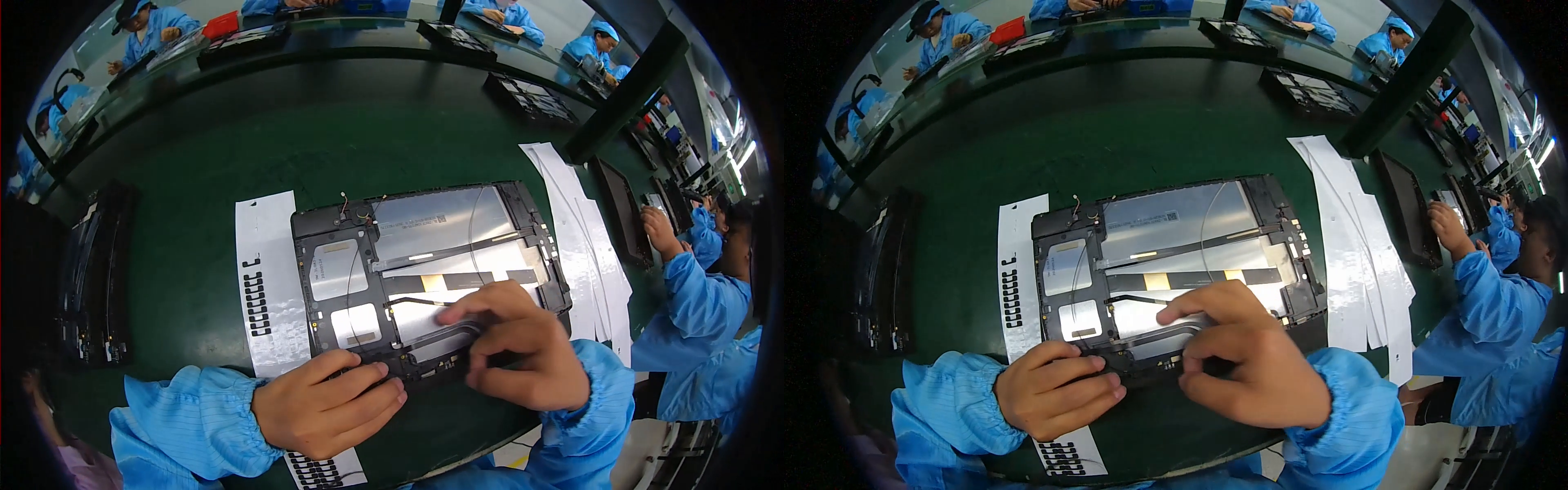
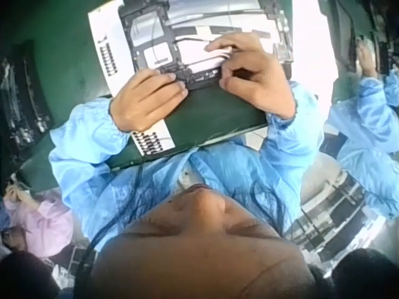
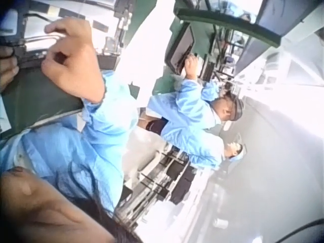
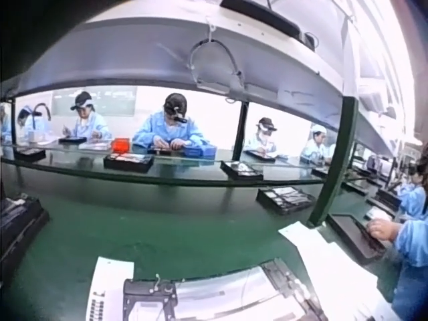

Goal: The person assembles tablet devices by applying adhesive strips and internal cables to a tablet chassis, then attaching screen components. The adhesive strips are applied with tweezers.

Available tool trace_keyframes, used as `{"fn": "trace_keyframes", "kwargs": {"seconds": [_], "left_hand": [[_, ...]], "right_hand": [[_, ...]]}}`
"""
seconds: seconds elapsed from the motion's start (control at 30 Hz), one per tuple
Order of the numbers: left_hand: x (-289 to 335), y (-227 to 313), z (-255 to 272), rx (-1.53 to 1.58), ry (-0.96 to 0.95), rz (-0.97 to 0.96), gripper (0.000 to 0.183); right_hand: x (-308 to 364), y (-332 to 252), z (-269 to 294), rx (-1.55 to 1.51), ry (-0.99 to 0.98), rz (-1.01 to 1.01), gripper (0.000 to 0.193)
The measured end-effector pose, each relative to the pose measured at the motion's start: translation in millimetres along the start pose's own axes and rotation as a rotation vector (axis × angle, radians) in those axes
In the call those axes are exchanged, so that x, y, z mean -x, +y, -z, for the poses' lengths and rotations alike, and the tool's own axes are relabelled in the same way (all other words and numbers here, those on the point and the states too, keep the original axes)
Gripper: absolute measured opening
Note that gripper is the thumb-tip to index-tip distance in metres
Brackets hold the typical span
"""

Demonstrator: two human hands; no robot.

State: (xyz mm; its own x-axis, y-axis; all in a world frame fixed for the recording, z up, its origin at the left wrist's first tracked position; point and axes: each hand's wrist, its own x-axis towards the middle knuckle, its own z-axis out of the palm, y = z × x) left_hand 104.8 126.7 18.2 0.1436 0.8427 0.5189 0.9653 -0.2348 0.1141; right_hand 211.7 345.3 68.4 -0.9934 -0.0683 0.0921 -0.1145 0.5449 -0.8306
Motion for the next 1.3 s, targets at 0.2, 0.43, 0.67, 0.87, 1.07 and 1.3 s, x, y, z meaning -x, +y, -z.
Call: {"fn": "trace_keyframes", "kwargs": {"seconds": [0.2,0.43,0.67,0.87,1.07,1.3], "left_hand": [[-3.6,1.7,-4.7,0.023,0.060,-0.013,0.020],[-1.7,1.5,-7.5,0.039,0.060,0.001,0.020],[-4.4,5.0,-7.0,0.004,0.014,0.004,0.022],[-33.5,11.9,1.9,-0.066,-0.095,-0.031,0.020],[-40.5,14.4,-5.9,-0.121,-0.150,-0.061,0.021],[-32.3,14.0,-7.1,-0.144,-0.145,-0.032,0.021]], "right_hand": [[1.6,4.8,-2.3,0.038,0.048,-0.015,0.004],[-0.7,5.1,-1.4,0.039,0.040,-0.026,0.003],[1.4,5.5,-0.3,0.051,0.047,-0.049,0.003],[0.5,3.0,0.8,0.063,0.052,-0.038,0.003],[12.7,3.1,12.3,0.036,0.082,-0.062,0.009],[9.8,10.2,2.6,0.167,0.060,0.120,0.014]]}}
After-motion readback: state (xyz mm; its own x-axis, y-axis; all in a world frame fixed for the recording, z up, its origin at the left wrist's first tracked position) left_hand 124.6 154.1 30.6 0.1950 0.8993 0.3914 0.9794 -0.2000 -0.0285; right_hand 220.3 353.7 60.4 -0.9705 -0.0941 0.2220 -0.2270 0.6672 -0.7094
